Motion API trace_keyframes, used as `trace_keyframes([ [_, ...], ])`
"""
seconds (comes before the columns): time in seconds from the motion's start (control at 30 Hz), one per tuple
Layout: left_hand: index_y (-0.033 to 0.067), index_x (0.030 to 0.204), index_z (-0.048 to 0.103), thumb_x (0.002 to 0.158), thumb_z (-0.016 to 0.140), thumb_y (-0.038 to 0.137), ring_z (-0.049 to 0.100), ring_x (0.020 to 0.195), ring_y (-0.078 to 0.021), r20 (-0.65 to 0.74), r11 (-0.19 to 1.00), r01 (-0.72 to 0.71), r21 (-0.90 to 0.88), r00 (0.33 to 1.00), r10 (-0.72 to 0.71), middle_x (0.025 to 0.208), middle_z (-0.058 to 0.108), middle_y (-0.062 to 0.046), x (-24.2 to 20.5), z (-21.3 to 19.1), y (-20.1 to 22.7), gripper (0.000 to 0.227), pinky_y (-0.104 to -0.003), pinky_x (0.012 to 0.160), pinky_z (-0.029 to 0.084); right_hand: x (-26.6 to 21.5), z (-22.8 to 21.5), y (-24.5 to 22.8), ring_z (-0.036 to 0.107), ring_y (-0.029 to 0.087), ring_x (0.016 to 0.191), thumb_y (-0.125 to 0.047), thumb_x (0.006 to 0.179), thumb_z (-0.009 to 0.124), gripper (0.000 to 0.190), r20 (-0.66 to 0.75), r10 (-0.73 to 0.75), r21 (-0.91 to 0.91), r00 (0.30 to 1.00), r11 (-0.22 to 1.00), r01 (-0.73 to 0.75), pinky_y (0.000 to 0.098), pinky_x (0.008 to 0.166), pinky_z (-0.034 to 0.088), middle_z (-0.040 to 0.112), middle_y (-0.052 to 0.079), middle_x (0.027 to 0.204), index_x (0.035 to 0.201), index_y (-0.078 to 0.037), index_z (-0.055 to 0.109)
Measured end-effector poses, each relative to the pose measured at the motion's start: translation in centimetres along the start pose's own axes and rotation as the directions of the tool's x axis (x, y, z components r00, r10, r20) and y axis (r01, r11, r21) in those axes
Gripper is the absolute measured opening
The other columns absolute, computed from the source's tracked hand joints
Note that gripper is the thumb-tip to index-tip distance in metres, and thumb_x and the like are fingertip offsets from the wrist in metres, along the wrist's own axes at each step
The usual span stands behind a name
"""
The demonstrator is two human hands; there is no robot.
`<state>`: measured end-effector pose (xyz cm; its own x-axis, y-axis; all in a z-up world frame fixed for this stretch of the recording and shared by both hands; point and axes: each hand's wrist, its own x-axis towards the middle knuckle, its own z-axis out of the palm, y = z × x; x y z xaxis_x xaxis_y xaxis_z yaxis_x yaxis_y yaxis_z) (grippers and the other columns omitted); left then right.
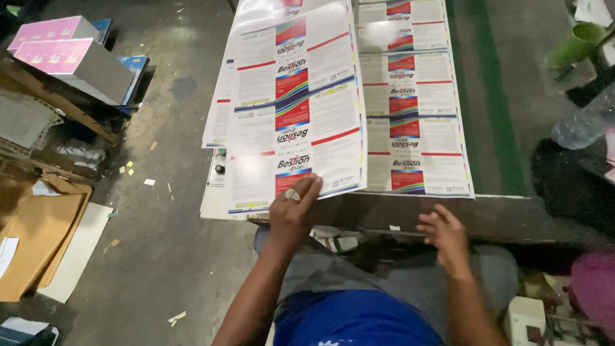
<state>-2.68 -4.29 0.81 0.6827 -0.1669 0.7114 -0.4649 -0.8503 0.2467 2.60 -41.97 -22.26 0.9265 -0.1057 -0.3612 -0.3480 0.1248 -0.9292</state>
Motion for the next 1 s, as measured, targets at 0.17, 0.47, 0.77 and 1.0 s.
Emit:
trace_keyframes([
  [0.17, 0.0037, 0.127, 0.066, 0.085, 0.072, 0.011, 0.067, 0.121, -0.0338, 0.082, 0.997, -0.053, -0.064, 0.995, 0.058, 0.13, 0.069, -0.015, -2.6, 5.0, 3.4, 0.043, -0.044, 0.101, 0.054, -5.4, 8.5, -4.5, 0.071, 0.02, 0.084, -0.021, 0.099, 0.063, 0.045, 0.364, -0.043, -0.136, 0.93, 0.986, 0.099, 0.0314, 0.063, 0.053, 0.074, 0.012, 0.111, 0.142, -0.007, 0.06],
  [0.47, 0.0024, 0.133, 0.061, 0.086, 0.076, 0.036, 0.052, 0.137, -0.0392, 0.326, 0.985, -0.089, -0.151, 0.936, 0.135, 0.142, 0.06, -0.02, -1.9, 4.3, 4.4, 0.059, -0.052, 0.113, 0.04, -8.2, 9.4, -6.7, 0.067, 0.016, 0.079, -0.015, 0.096, 0.062, 0.035, 0.185, -0.086, 0.325, 0.979, 0.946, 0.022, 0.0314, 0.055, 0.05, 0.071, 0.005, 0.104, 0.131, -0.007, 0.057],
  [0.77, -0.0025, 0.141, 0.053, 0.087, 0.073, 0.034, 0.042, 0.14, -0.0448, 0.169, 0.975, 0.033, 0.221, 0.983, -0.072, 0.148, 0.052, -0.025, 3.9, 4.7, -10.1, 0.068, -0.056, 0.113, 0.034, -7.4, -2.9, 0.7, 0.064, 0.015, 0.074, -0.011, 0.098, 0.063, 0.033, -0.07, -0.099, 0.316, 0.993, 0.942, 0.116, 0.0313, 0.05, 0.047, 0.069, 0.008, 0.101, 0.13, -0.006, 0.056],
  [1.0, -0.0014, 0.145, 0.053, 0.095, 0.064, 0.016, 0.047, 0.143, -0.0422, 0.212, 0.906, 0.031, 0.423, 0.968, -0.132, 0.153, 0.053, -0.022, 1.6, 7.3, -13.6, 0.054, -0.057, 0.114, 0.038, -8.1, -8.9, 5.2, 0.064, 0.018, 0.07, -0.009, 0.1, 0.064, 0.029, -0.304, 0.047, 0.18, 0.952, 0.984, 0.009, 0.0332, 0.05, 0.051, 0.068, 0.011, 0.098, 0.127, -0.001, 0.057],
])
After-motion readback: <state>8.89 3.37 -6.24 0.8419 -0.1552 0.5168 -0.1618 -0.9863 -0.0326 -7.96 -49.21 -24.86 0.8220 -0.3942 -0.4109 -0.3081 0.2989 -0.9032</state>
